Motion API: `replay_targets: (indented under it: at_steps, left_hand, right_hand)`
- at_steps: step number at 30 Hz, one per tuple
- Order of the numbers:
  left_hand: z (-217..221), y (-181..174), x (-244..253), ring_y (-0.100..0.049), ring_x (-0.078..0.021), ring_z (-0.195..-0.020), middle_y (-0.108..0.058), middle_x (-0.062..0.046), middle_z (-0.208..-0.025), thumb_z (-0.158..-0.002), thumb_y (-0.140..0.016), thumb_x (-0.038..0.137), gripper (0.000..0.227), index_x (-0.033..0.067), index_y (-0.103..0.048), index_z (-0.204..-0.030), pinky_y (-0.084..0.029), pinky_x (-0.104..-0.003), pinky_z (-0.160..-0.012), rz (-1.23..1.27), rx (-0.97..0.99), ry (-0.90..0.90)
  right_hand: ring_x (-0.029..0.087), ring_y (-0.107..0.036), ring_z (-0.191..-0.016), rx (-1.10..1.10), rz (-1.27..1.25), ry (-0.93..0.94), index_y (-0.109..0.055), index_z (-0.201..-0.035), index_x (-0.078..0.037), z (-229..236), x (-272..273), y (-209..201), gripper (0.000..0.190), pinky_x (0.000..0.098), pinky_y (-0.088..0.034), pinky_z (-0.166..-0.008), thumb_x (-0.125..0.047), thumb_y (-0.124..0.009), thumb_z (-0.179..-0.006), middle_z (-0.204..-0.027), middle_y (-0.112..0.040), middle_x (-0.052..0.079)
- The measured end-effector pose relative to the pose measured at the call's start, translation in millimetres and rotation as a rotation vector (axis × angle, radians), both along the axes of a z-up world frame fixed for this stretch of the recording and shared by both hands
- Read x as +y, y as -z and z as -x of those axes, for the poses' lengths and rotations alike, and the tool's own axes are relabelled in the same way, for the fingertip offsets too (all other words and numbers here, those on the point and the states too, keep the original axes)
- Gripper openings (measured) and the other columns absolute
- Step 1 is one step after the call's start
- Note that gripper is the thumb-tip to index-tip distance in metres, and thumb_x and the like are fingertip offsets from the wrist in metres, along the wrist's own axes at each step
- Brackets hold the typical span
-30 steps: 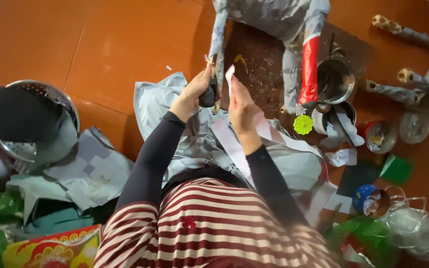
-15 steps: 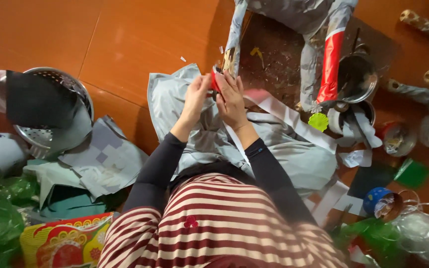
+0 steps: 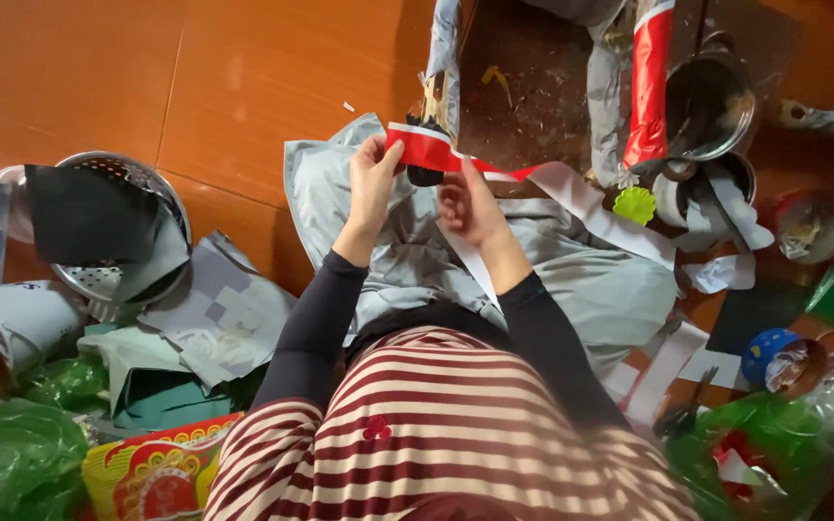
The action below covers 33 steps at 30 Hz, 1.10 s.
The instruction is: Assembling and wrapping a paper-mâché giraffe model with colored paper strips.
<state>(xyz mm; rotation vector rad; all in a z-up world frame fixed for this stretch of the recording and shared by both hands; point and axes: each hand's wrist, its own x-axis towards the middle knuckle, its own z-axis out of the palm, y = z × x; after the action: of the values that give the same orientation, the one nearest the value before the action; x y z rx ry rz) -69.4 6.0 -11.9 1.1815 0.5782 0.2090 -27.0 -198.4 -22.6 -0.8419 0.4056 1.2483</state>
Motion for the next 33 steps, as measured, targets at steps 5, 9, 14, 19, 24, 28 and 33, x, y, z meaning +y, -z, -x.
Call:
replay_targets:
  at_steps: [5,9,14,19,24,28,33]
  left_hand:
    - [2,-38,-3,-0.069,-0.0111,-0.077,-0.072,-0.003,-0.088,-0.099,-0.063,0.014,0.011,0.0040,-0.065,-0.095,-0.059,-0.027,-0.073,0.158,0.103,-0.071]
    - [2,-9,2,-0.068,-0.0122,-0.073,-0.071,-0.004,-0.085,-0.099,-0.064,0.015,0.014,0.0042,-0.063,-0.092,-0.060,-0.028,-0.070,0.272,0.106,-0.115]
    - [0,64,3,-0.060,-0.0131,-0.060,-0.067,-0.004,-0.077,-0.095,-0.073,0.012,0.013,0.0066,-0.062,-0.091,-0.051,-0.028,-0.057,0.341,0.222,-0.183]
    - [-5,2,-11,-0.063,-0.0161,-0.072,-0.066,-0.007,-0.086,-0.087,-0.071,0.006,0.020,0.0107,-0.060,-0.103,-0.050,-0.029,-0.063,-0.132,0.103,-0.100]
    - [-2,-56,-11,-0.063,-0.0314,-0.091,-0.060,-0.014,-0.097,-0.082,-0.077,0.006,0.020,0.0112,-0.074,-0.100,-0.051,-0.039,-0.082,-1.266,-0.040,-0.056]
    - [1,-11,-3,-0.068,-0.0342,-0.098,-0.069,-0.018,-0.106,-0.096,-0.057,0.006,0.026,0.0048,-0.072,-0.117,-0.054,-0.038,-0.088,-0.927,0.008,0.170]
    - [-13,-14,-14,-0.065,-0.0326,-0.109,-0.068,-0.021,-0.112,-0.112,-0.050,0.022,0.034,-0.0044,-0.058,-0.131,-0.051,-0.039,-0.091,-0.643,0.114,0.302]
  right_hand:
    - [0.015,-0.070,-0.078,-0.145,0.129,0.452,-0.070,-0.110,-0.010,-6,13,14,0.023,0.0321,-0.055,-0.067,-0.027,-0.078,-0.096,-0.091,-0.071,0.003]
    - [0.016,-0.074,-0.081,-0.350,0.182,0.551,-0.071,-0.110,-0.010,0,31,-31,0.022,0.0308,-0.057,-0.065,-0.019,-0.076,-0.091,-0.097,-0.076,0.001]
    - [0.016,-0.070,-0.076,-0.550,0.343,0.547,-0.073,-0.110,-0.003,1,37,-6,0.020,0.0307,-0.058,-0.063,-0.017,-0.076,-0.097,-0.096,-0.074,0.005]
    - [0.015,-0.071,-0.076,-0.468,0.302,0.583,-0.072,-0.109,-0.004,-1,44,-22,0.021,0.0304,-0.060,-0.063,-0.017,-0.075,-0.093,-0.095,-0.074,0.004]
    - [0.013,-0.070,-0.076,-0.546,0.331,0.599,-0.071,-0.109,-0.002,-1,42,-12,0.022,0.0298,-0.058,-0.063,-0.016,-0.076,-0.094,-0.097,-0.073,0.004]
    - [0.014,-0.073,-0.080,-0.611,0.303,0.579,-0.073,-0.109,0.003,1,41,-11,0.024,0.0298,-0.062,-0.070,-0.016,-0.075,-0.095,-0.098,-0.075,0.007]
    - [0.016,-0.072,-0.077,-0.600,0.294,0.590,-0.073,-0.106,0.005,3,41,-20,0.022,0.0306,-0.061,-0.069,-0.014,-0.077,-0.096,-0.095,-0.075,0.007]
